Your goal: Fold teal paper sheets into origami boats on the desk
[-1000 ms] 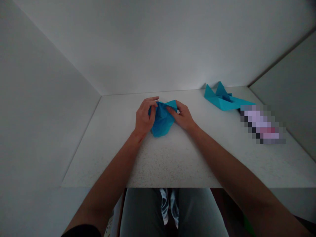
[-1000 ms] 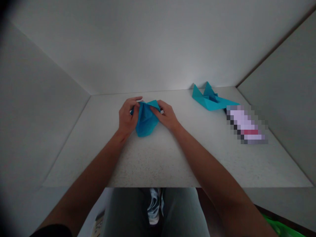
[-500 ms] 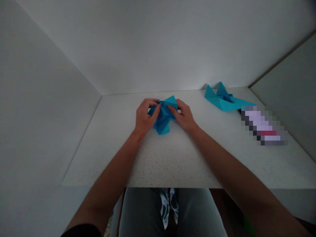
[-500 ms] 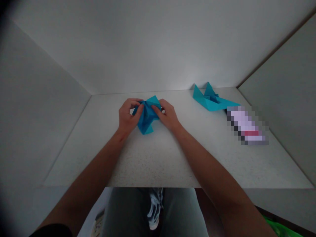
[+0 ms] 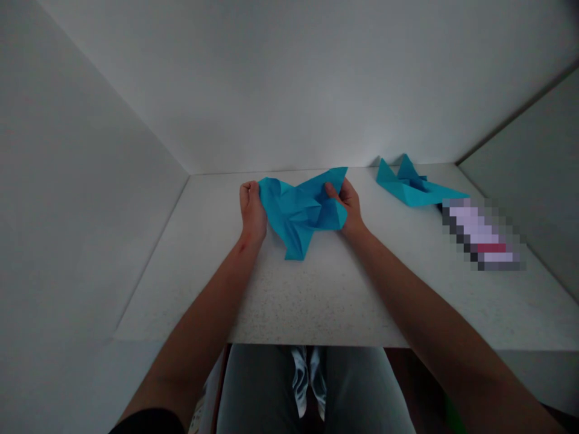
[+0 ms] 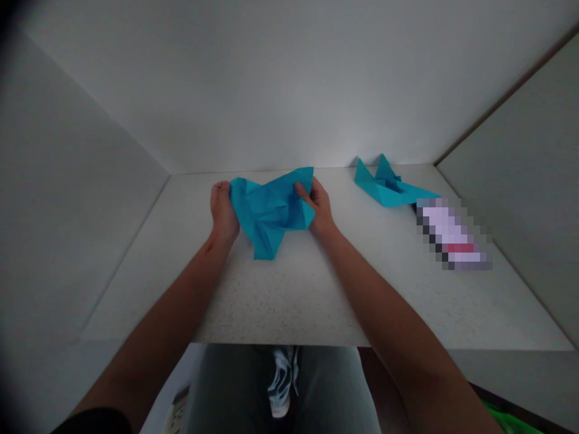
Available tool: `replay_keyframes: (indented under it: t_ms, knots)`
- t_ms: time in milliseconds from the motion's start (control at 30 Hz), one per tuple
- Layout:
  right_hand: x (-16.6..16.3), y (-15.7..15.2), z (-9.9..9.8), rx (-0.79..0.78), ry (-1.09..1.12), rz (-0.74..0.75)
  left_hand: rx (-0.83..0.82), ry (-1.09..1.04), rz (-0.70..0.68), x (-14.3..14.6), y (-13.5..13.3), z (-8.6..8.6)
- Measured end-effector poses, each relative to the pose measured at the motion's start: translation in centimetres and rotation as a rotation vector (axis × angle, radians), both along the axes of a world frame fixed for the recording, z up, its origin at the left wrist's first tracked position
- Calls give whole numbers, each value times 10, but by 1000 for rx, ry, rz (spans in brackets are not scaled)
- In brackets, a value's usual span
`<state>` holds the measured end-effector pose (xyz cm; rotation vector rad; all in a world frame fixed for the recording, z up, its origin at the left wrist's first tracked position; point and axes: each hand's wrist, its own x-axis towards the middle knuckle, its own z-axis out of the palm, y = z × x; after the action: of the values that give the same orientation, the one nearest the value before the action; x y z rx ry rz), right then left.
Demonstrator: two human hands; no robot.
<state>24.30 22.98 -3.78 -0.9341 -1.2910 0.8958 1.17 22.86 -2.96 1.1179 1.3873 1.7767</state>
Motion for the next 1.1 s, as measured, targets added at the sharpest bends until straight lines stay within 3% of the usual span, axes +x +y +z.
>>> replay_keyframes:
  t_ms: [167, 300, 467, 667, 767, 1000, 1100]
  knots:
    - [0, 4, 1, -59, 73, 41, -110, -41, -159, -1, 4, -8]
    - [-1, -1, 6, -72, 71, 137, -169, -27, -46, -5, 5, -15]
    - [12, 2, 8, -79, 82, 129, -102, 36, 113, -23, 12, -15]
    - [35, 14, 2, -162, 79, 138, -19, 109, 119, -36, 13, -2]
    - [35, 13, 3, -160, 97, 95, -70, 27, -6, -25, 9, 2]
    - [28, 15, 5, -142, 317, -39, -205, -12, -583, 4, 1, -3]
    - [25, 9, 10, -213, 395, 24, -167, -52, -636, 6, 0, -4]
